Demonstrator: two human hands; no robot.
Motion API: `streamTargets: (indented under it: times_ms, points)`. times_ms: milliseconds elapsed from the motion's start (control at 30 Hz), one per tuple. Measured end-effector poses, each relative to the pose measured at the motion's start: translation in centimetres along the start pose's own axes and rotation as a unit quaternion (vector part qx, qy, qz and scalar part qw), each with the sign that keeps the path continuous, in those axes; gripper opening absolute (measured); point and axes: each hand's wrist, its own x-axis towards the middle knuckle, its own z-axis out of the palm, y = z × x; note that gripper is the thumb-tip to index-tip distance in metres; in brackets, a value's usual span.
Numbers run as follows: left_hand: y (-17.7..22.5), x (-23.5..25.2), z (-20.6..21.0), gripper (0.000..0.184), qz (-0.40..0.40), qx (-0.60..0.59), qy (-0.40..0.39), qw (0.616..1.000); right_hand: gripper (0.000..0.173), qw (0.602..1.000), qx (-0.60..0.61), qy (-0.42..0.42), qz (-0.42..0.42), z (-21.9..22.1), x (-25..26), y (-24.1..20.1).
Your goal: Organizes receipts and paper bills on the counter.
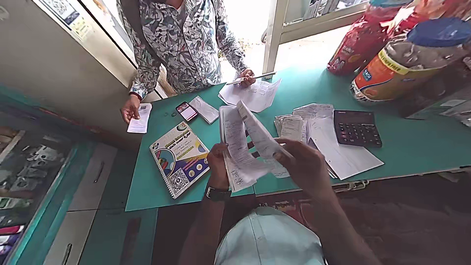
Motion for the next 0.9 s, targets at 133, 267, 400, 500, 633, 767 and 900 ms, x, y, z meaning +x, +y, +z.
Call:
streamTargets:
  times_ms: [133,267,400,500,633,767,900]
  points:
    - [-0.1,0.3,-1.0,0.041,-0.026,-0.048,0.007,0.998,0.037,0.999,-0.034,-0.027,-0.019,-1.6,-0.2,0.8]
    - [-0.3,0.4,-0.6,0.041,-0.031,-0.032,0.015,0.999,0.033,0.991,-0.111,-0.012,-0.067,-1.2,-0.3,0.5]
    - [-0.3,0.4,-0.4,0.041,-0.022,-0.014,0.03,0.999,0.025,0.989,-0.121,0.003,-0.09,-0.7,-0.3,0.3]
    - [-0.2,0.4,-0.3,0.042,-0.029,-0.014,0.03,0.999,0.021,0.989,-0.125,0.012,-0.082,-0.8,-0.2,0.2]
    - [-0.3,0.3,0.0,0.039,-0.035,-0.005,0.005,0.999,0.02,0.989,-0.128,0.017,-0.072,-0.3,0.0,0.0]
    - [-0.2,0.1,-0.2,0.051,-0.096,0.004,-0.122,0.988,0.02,0.988,-0.136,0.002,-0.075,0.7,-0.3,-0.5]
    - [0.0,0.2,-0.1,0.041,-0.102,-0.005,-0.115,0.988,0.037,0.991,-0.106,-0.015,-0.079,0.9,-0.3,-0.4]
